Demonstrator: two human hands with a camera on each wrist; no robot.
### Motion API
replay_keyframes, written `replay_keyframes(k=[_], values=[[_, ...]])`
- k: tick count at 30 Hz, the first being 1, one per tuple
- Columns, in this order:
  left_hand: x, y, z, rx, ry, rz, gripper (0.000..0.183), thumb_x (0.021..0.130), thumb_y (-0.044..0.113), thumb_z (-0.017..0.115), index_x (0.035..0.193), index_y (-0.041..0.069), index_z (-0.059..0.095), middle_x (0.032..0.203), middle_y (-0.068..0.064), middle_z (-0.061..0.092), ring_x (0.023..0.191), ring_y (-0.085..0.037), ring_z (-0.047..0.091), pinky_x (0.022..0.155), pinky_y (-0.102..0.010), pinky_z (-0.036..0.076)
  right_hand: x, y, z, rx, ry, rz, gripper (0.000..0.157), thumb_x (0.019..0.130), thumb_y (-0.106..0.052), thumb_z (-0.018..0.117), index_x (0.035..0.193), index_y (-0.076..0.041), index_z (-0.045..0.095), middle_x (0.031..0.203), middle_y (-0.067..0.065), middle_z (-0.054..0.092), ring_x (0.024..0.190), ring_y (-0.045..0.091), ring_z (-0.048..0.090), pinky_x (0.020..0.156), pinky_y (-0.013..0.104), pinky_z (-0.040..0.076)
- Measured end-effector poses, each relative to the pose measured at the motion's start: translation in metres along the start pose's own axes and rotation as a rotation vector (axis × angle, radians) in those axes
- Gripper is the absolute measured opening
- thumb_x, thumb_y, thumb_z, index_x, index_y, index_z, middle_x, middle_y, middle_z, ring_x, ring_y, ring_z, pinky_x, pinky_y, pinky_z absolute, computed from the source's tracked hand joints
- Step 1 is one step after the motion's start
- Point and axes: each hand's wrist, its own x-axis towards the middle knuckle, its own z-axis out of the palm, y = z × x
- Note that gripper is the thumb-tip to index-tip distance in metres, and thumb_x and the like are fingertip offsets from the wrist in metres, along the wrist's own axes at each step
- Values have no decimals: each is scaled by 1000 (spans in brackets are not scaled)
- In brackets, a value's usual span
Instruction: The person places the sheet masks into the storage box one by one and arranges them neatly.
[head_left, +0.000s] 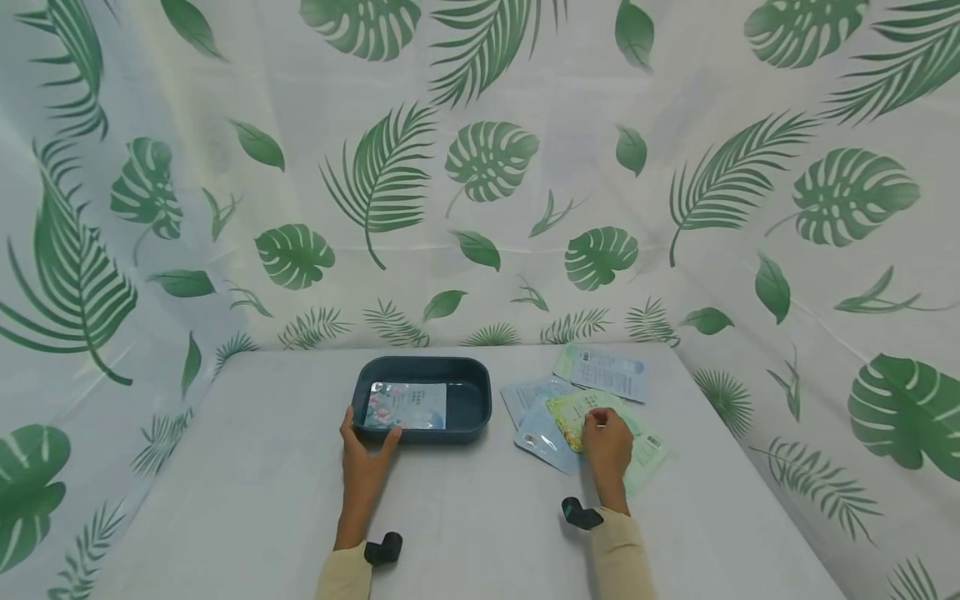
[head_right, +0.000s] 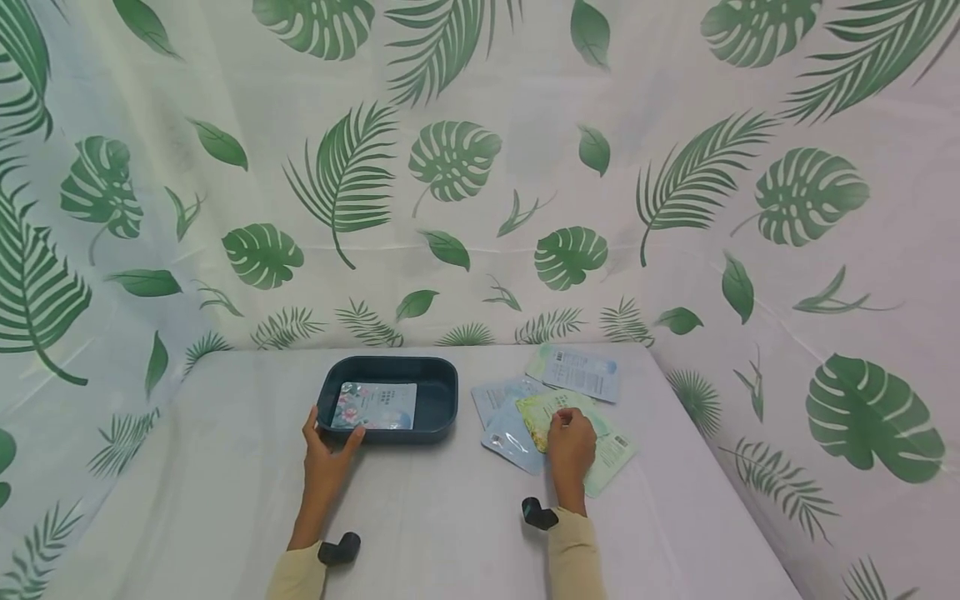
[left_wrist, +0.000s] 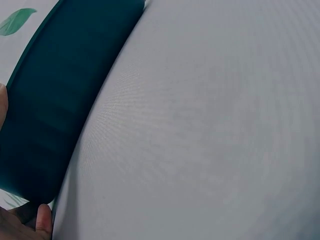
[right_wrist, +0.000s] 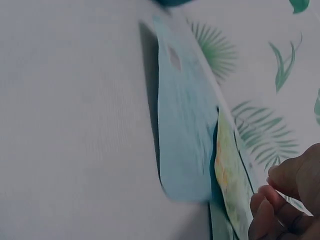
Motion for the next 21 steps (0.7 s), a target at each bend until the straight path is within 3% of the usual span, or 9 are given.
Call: replay_keyframes(k=[7,14,21], values=[[0,-2,1,-3,-14,-20,104,84,53,71,157,25,3,164,-15,11,151,-37,12,120,-57,17,8,23,-11,-83,-15,-4,16,91,-12,62,95,2,68,91,22,64,84,37,60,64,49,48],[-1,-3,0,-2,-9,-13,103,84,52,71,157,25,3,164,-14,11,152,-37,11,120,-57,17,13,35,-16,-116,-86,18,27,91,-12,62,110,7,62,118,34,47,113,50,44,79,62,45],[2,-1,-1,8,-5,-6,103,84,53,71,157,24,3,164,-15,11,151,-37,12,120,-57,18,18,35,-15,-135,-112,44,36,90,-16,65,118,7,58,130,35,40,121,52,38,88,64,44]])
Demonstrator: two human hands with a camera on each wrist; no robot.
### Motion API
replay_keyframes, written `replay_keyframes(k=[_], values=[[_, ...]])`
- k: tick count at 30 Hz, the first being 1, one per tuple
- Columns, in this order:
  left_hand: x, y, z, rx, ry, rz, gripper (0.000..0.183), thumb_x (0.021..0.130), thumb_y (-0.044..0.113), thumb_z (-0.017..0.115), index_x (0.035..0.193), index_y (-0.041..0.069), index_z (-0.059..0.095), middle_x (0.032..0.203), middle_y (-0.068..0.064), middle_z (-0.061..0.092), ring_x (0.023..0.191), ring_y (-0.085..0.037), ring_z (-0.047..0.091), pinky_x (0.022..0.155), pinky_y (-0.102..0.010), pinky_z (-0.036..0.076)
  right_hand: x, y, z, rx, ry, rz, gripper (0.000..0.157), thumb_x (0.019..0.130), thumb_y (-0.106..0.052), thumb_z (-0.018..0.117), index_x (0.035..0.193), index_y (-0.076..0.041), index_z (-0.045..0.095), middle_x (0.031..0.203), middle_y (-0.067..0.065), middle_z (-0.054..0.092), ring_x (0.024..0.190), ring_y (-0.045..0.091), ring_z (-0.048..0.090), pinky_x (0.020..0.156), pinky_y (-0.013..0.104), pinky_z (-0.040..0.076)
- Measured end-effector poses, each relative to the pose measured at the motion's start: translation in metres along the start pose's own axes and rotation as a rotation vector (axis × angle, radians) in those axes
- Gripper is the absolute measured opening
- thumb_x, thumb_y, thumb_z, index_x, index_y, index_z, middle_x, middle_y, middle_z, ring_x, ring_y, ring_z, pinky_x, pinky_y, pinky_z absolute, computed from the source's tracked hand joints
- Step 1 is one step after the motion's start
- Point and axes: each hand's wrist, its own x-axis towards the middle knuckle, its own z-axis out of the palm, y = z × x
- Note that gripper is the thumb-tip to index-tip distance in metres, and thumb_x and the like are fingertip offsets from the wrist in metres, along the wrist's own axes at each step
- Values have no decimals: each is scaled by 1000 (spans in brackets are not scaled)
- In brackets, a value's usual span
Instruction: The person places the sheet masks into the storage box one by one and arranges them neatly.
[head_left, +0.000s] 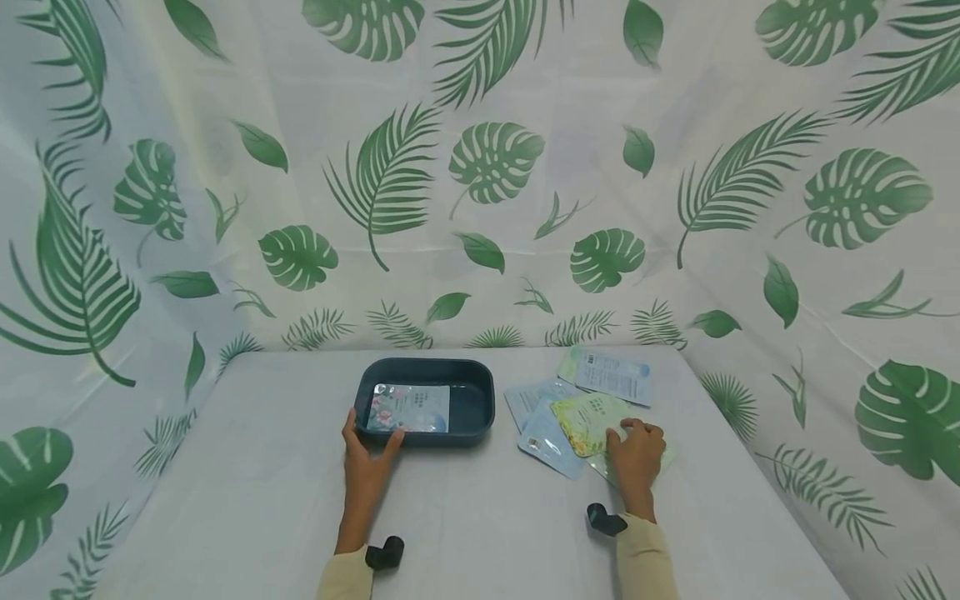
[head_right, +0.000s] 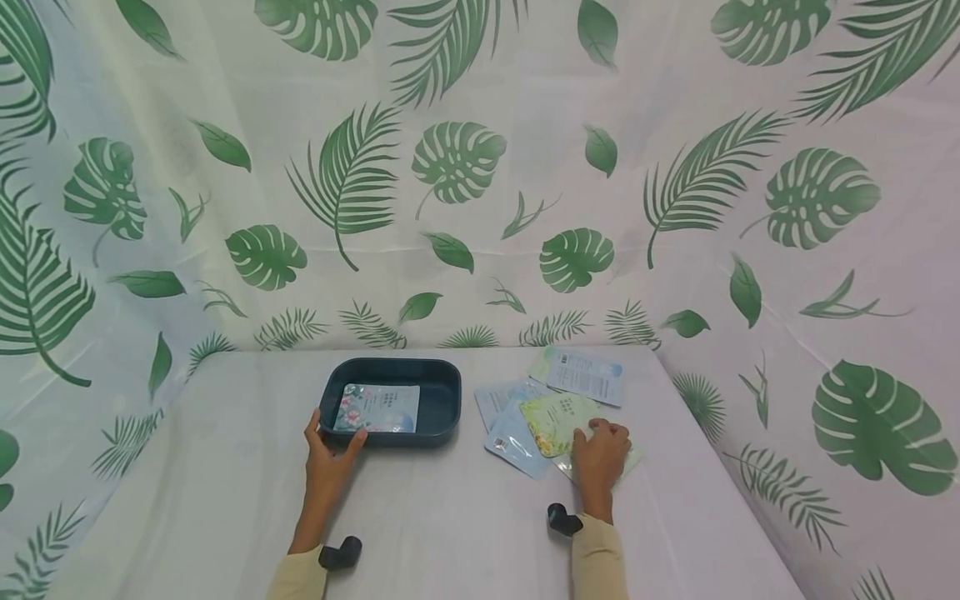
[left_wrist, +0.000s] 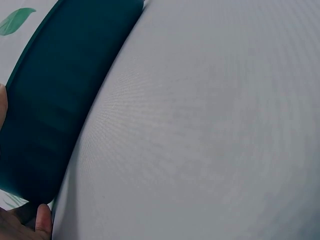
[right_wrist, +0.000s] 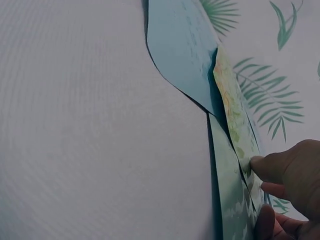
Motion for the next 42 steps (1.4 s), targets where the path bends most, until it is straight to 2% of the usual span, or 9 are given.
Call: replay_keyframes(k=[8,17,21,27,32,37,42], values=[[-1,2,-1,2,3,-1,102,85,49,71,157,23,4,164,-15,11,151,-37,13,120,-58,18,5,2,-2,-16,-31,48,52,89,-21,67,129,8,49,133,36,34,122,53,37,95,63,40],[0,1,0,0,2,10,103,84,55,70,157,25,4,164,-14,12,152,-36,13,120,-57,18,6,4,-2,30,33,115,66,86,-24,73,135,9,44,131,37,35,117,52,41,93,63,41],[0,1,0,-1,5,11,103,84,55,70,157,25,4,164,-15,12,151,-37,12,120,-57,18,8,3,-3,45,50,154,67,85,-23,73,136,9,44,129,37,37,114,51,44,93,61,41],[0,0,0,12,1,4,104,84,56,70,157,25,3,164,-14,12,152,-36,13,120,-57,19,10,6,0,60,82,202,62,86,-25,72,132,8,49,122,36,44,106,50,50,87,59,43],[-1,-1,1,7,-3,-1,104,84,55,70,157,25,4,164,-15,11,151,-37,12,120,-57,18,14,13,2,80,117,227,47,92,-23,63,126,7,51,119,34,48,105,51,52,87,60,42],[0,-2,2,10,2,-1,103,84,54,71,157,25,4,164,-14,12,151,-36,12,120,-57,19,16,20,4,113,178,198,31,95,-16,54,117,5,57,108,29,56,102,47,54,88,59,41],[1,-2,1,11,9,3,103,84,54,70,157,25,4,164,-14,12,151,-36,13,120,-57,18,16,22,7,138,230,163,28,94,-12,50,112,6,62,99,29,61,94,44,57,86,57,41]])
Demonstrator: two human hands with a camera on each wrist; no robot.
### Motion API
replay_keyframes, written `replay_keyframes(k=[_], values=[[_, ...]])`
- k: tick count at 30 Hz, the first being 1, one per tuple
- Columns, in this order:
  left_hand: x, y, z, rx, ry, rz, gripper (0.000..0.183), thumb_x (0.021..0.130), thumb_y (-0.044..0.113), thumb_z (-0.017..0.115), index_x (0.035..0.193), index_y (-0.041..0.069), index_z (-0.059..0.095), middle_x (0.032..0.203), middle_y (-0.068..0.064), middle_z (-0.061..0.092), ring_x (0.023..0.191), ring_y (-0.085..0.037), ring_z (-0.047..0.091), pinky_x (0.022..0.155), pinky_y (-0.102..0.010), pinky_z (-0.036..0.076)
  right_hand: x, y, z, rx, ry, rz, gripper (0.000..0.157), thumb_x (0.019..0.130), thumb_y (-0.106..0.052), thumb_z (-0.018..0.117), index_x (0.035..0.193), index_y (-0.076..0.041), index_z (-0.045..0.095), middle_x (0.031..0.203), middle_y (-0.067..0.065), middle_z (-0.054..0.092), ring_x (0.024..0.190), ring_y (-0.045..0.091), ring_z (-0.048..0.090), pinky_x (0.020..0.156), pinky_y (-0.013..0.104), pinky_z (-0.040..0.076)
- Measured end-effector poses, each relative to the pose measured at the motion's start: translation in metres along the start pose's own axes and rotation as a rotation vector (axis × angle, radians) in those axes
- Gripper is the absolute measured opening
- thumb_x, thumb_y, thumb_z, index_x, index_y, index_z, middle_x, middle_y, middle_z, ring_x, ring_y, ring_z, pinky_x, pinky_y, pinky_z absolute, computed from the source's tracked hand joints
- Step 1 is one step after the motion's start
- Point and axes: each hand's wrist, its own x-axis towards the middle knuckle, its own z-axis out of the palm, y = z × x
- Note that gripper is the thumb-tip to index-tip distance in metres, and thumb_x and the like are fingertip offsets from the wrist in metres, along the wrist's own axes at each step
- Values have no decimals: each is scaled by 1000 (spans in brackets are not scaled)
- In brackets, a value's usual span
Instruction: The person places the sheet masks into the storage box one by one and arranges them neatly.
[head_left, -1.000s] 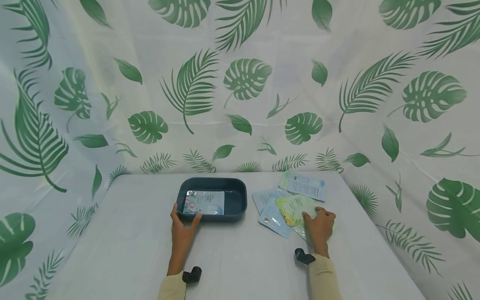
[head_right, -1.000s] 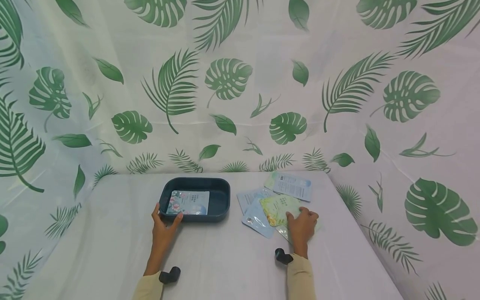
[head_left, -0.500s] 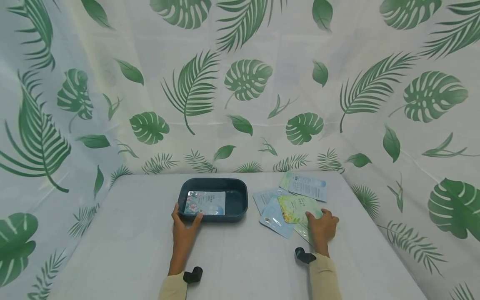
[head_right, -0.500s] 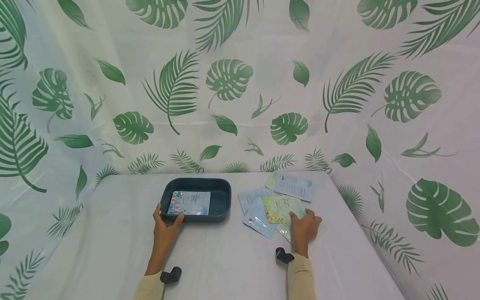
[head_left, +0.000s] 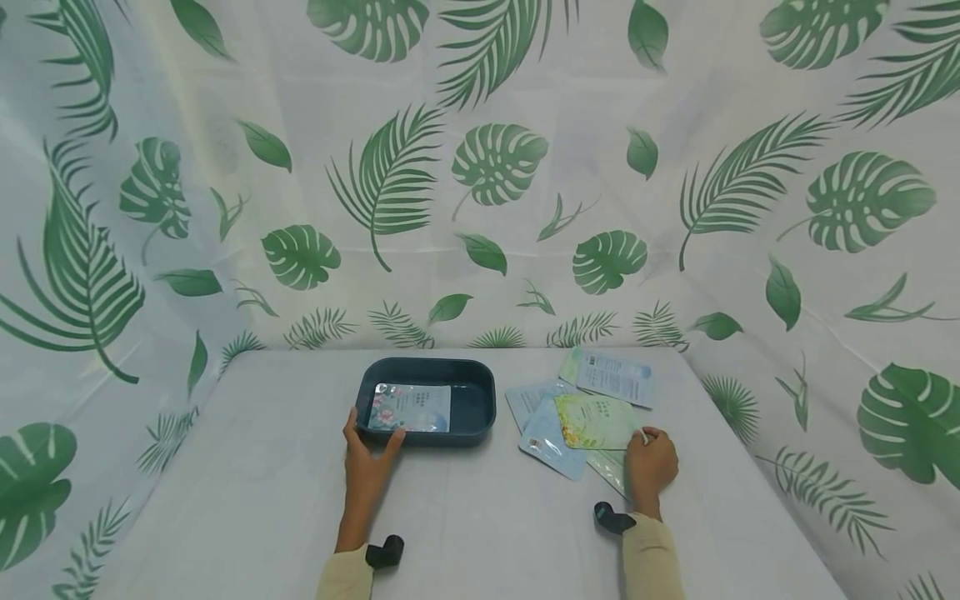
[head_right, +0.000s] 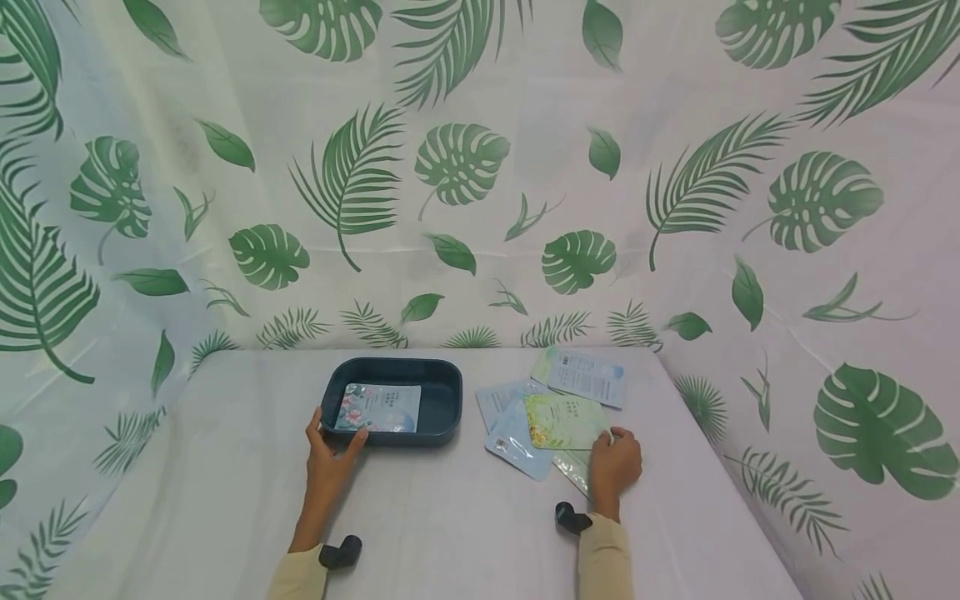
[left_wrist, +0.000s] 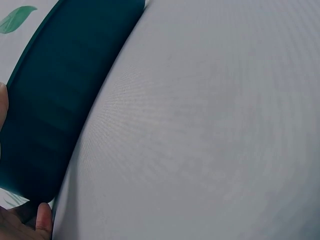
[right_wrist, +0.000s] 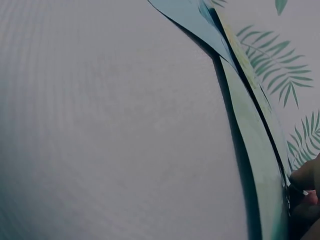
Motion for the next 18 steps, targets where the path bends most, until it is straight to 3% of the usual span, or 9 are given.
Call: replay_keyframes(k=[10,18], values=[[0,0,0,8,2,-7,103,84,54,71,157,24,4,164,-15,12,151,-37,13,120,-58,18,0,3,3,42,39,63,31,94,-13,45,106,9,63,104,30,65,99,47,59,93,56,40],[-1,1,0,1,4,2,103,84,54,71,157,23,5,164,-16,13,151,-38,14,119,-58,19,0,-1,0,62,48,61,33,93,-16,47,104,11,63,101,32,65,98,48,59,93,57,41]])
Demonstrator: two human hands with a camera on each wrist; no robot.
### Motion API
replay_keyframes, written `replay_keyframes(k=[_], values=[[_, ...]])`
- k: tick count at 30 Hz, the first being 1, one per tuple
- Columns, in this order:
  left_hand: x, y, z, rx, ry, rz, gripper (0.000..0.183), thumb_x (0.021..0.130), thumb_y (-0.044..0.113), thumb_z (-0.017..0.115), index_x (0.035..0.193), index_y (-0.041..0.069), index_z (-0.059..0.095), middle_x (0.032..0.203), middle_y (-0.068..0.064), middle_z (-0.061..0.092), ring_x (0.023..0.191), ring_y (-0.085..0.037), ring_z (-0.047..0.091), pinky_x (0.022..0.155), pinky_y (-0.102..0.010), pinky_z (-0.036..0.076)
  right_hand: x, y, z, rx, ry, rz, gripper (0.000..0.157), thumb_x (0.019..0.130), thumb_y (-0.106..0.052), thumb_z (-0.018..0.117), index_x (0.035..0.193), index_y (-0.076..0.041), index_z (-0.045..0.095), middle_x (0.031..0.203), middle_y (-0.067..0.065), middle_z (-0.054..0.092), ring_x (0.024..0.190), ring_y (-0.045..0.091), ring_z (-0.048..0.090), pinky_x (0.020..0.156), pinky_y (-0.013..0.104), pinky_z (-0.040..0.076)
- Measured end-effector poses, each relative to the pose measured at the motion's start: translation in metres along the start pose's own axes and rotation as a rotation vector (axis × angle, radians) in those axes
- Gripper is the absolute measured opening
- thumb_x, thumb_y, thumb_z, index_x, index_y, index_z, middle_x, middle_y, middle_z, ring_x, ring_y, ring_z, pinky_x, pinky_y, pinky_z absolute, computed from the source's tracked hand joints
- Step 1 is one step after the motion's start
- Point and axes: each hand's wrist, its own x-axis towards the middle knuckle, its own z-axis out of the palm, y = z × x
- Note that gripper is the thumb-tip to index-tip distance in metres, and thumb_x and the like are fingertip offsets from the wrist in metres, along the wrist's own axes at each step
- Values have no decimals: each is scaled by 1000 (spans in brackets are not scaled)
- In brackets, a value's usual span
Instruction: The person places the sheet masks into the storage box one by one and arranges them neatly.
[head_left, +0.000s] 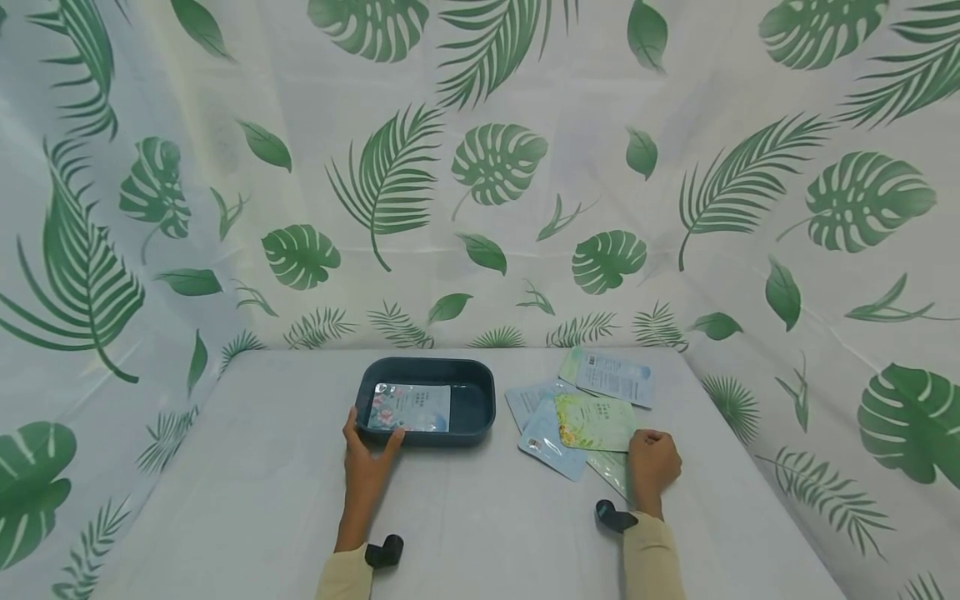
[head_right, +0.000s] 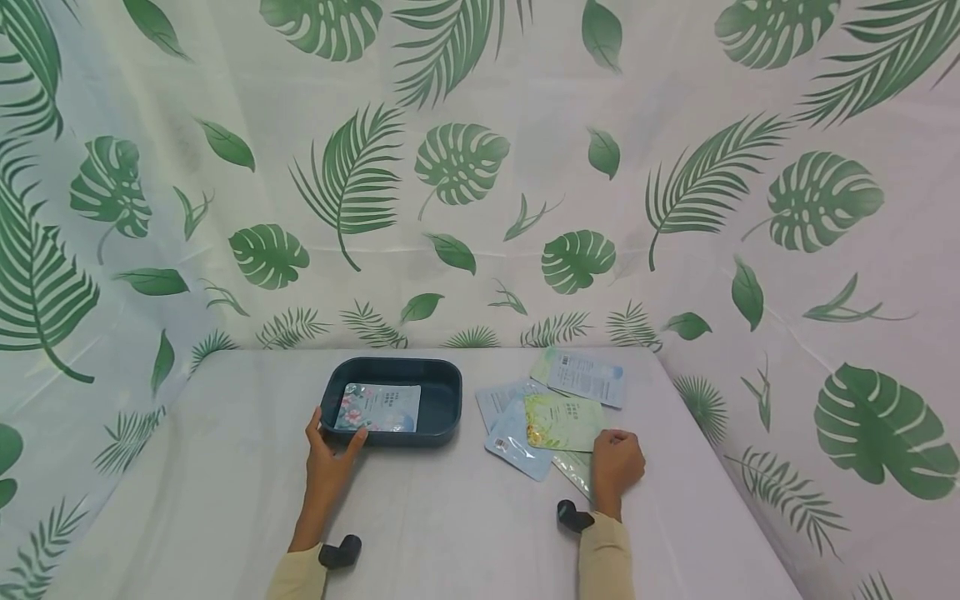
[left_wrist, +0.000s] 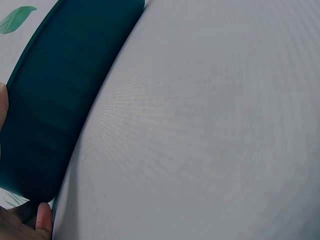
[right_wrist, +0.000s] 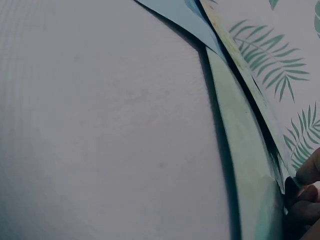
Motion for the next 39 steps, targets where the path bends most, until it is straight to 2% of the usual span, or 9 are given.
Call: replay_keyframes(k=[5,9,14,23,32,39], values=[[0,-1,0,0,5,13,103,84,51,72,157,22,5,163,-18,13,151,-39,14,119,-58,20,2,-3,-3,-17,-54,12,35,95,-25,55,104,7,65,101,29,66,97,45,59,92,56,40],[0,-1,0,7,4,7,103,84,53,71,157,23,5,164,-17,13,151,-38,14,119,-58,19,4,-4,-6,-83,-119,-7,35,93,-28,60,101,5,66,99,27,67,92,42,59,86,55,41],[-1,0,-1,1,1,9,104,84,53,71,157,23,4,164,-16,13,151,-38,14,119,-58,19,6,-3,-11,-136,-179,-44,33,92,-27,58,96,5,65,95,25,67,87,41,60,79,53,42],[-4,1,-1,3,3,11,103,85,51,71,157,22,5,163,-18,14,150,-39,15,119,-59,19,7,1,-18,-63,-166,-74,31,93,-23,52,98,6,62,94,26,65,87,40,59,76,50,42],[-3,2,0,8,8,18,103,85,51,72,157,20,6,163,-19,14,150,-40,15,119,-58,20,8,2,-18,-58,-221,-47,40,95,-29,56,112,7,65,109,28,66,100,43,59,92,55,41],[-2,2,-1,12,10,18,102,85,50,72,157,20,6,163,-18,14,150,-40,15,119,-59,20,8,1,-18,-39,-232,-61,40,95,-30,58,110,6,65,107,27,66,96,41,59,90,54,42]])
